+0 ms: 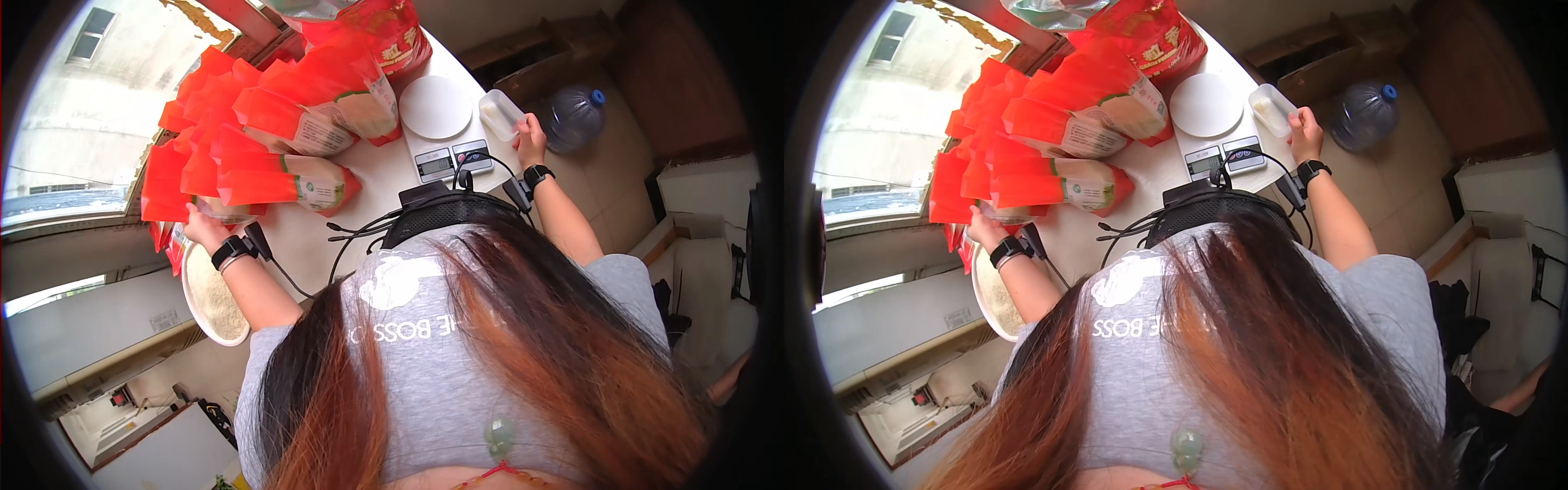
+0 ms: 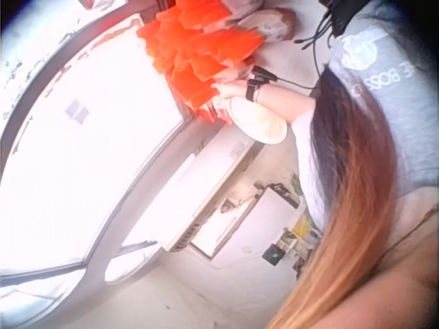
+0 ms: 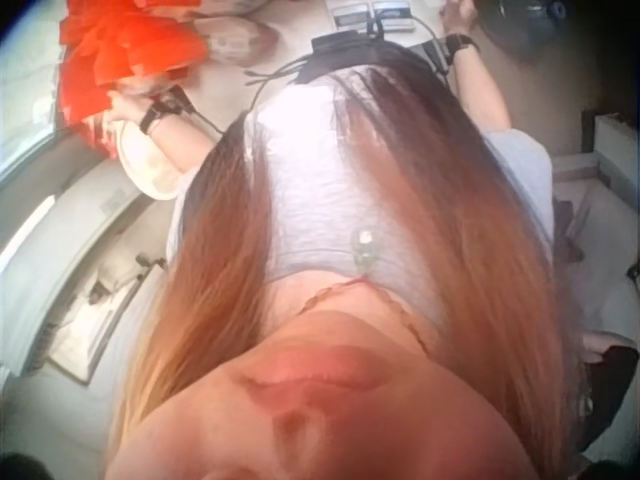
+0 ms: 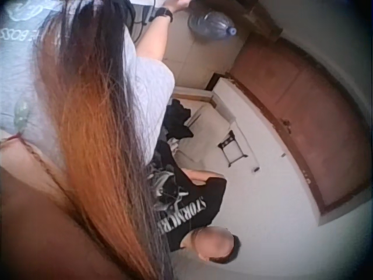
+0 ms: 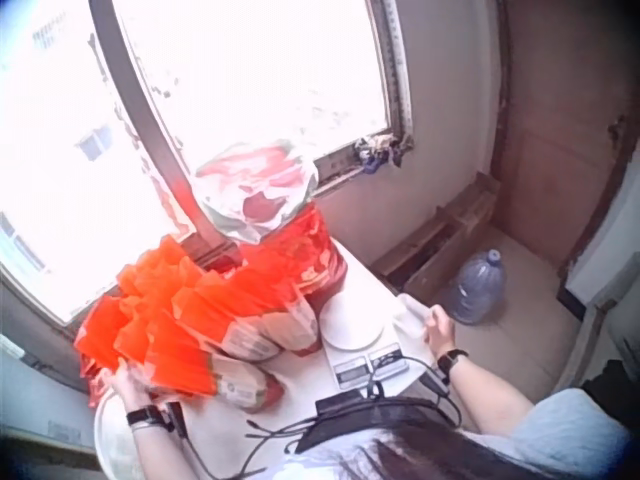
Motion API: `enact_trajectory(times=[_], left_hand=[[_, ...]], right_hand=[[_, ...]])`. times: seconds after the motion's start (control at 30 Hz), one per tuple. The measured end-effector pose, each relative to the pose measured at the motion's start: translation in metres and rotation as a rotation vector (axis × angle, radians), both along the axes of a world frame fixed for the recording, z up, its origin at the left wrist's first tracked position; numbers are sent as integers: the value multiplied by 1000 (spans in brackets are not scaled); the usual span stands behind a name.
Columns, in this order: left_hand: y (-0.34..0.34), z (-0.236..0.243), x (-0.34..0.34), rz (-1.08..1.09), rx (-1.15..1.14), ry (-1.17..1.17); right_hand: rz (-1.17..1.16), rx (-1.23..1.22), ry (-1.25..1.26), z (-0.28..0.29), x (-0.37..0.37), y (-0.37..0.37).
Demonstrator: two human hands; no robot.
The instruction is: Scooping rice from a container into individual red packaging bags using a small plastic container and a digital scale.
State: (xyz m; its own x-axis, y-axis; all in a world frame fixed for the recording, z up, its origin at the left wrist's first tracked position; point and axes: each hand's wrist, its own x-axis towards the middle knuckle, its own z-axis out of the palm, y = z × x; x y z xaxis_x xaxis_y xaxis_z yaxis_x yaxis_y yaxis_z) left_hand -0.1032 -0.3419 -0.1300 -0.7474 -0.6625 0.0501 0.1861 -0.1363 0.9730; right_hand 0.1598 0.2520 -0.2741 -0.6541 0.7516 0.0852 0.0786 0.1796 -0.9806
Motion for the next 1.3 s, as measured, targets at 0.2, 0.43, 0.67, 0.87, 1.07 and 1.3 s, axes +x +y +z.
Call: enact_trajectory(times=[0.2,0.43,0.67,0.87,1.07,1.3], left_hand=[[19,-22,29,-39,105,-59],[52,-11,55,-91,-297,50],[15,-66,65,-115,-292,-169],[9,-82,71,-78,-501,-330],[15,-76,78,-65,-586,-325],[27,-71,83,-44,-725,-356]], right_hand=[[-15,-22,-8,1,0,-1],[8,-15,-11,4,3,0],[12,-30,9,-1,-1,3],[16,-25,-40,-1,-1,4],[4,-24,-28,1,0,1],[1,-31,-17,1,0,2]])
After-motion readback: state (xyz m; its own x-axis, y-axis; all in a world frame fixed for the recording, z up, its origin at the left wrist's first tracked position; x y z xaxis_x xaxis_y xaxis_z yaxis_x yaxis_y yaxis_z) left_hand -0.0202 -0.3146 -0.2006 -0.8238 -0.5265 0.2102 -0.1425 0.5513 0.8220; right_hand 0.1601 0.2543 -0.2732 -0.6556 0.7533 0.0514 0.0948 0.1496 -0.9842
